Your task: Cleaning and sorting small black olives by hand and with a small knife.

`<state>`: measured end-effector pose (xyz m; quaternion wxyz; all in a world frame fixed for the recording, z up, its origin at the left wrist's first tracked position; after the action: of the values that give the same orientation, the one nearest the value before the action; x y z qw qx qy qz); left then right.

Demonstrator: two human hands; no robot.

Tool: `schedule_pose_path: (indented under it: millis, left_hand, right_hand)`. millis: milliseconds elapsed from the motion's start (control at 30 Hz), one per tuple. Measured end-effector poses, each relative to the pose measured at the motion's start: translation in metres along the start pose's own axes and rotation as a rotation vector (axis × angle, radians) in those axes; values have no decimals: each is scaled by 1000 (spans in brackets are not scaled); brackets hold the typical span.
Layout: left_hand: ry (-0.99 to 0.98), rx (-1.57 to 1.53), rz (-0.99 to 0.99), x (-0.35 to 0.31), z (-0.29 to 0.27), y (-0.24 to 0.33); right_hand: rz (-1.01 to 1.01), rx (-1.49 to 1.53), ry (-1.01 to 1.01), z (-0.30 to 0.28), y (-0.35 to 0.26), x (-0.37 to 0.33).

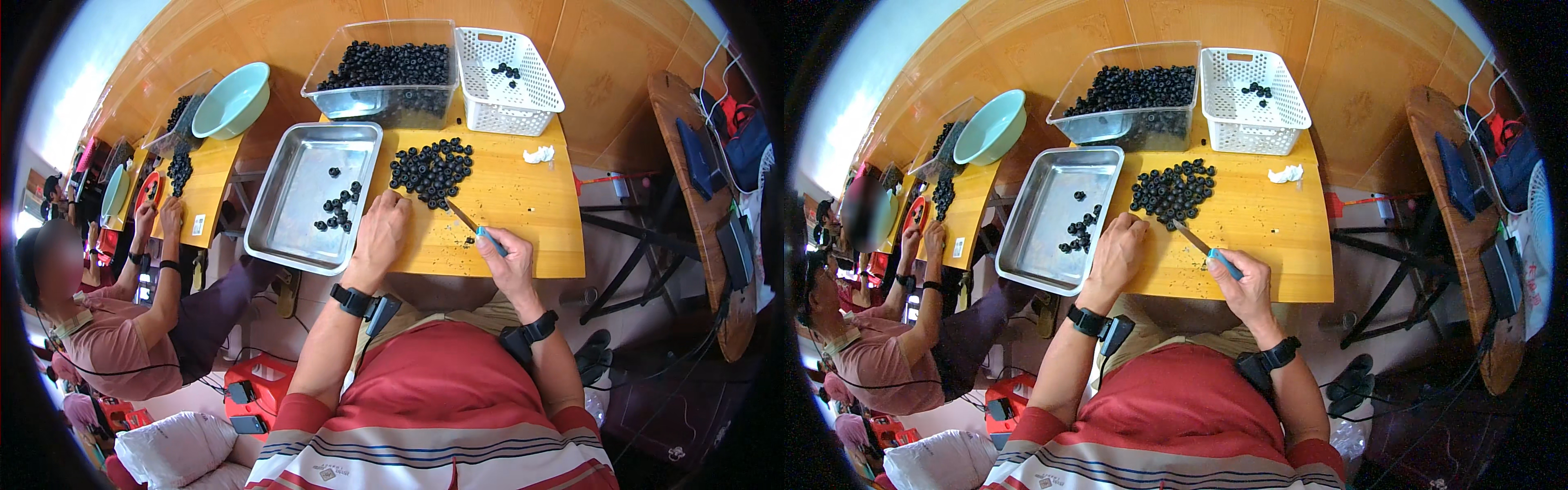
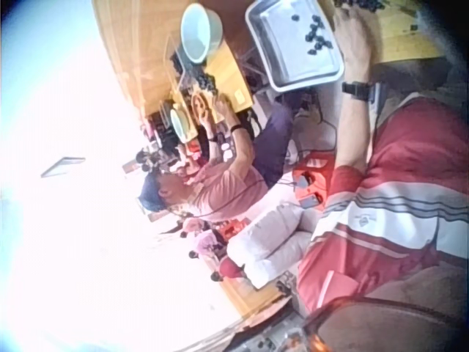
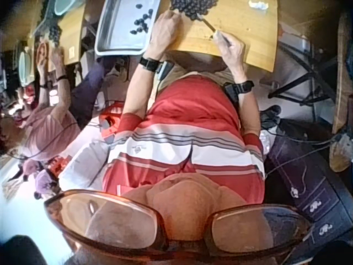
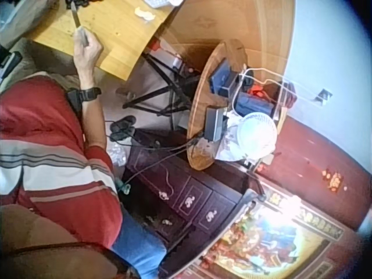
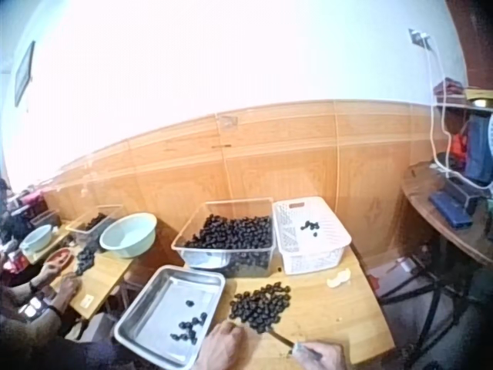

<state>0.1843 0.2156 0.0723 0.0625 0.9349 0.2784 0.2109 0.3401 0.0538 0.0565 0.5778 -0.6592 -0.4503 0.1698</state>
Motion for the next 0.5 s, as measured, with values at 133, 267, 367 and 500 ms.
schedule_pose_path:
  millis: [133,267,367,500]
  left_hand:
    - [27,-111,-14,-4,-4,-3]
    - [74,-138,17,-5,-4,0]
    - [-13,-269,-68,-5,1,4]
    - [48,-860,-312,-14,14,-12]
  right_hand:
    - [4,0,-6,0,3,0]
    - [3,7,-6,1,2,0]
    - [1,20,1,0,1,0]
    - [-1,19,-7,1,0,0]
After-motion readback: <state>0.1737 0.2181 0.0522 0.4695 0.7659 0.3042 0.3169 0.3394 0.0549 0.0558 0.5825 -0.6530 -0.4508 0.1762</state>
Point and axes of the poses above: each hand's wrist, its own x-axis towards the middle knuckle, its own z-axis out of the palm, y = z × x, the point moved 10 cm from there along x, towards the middle knuckle
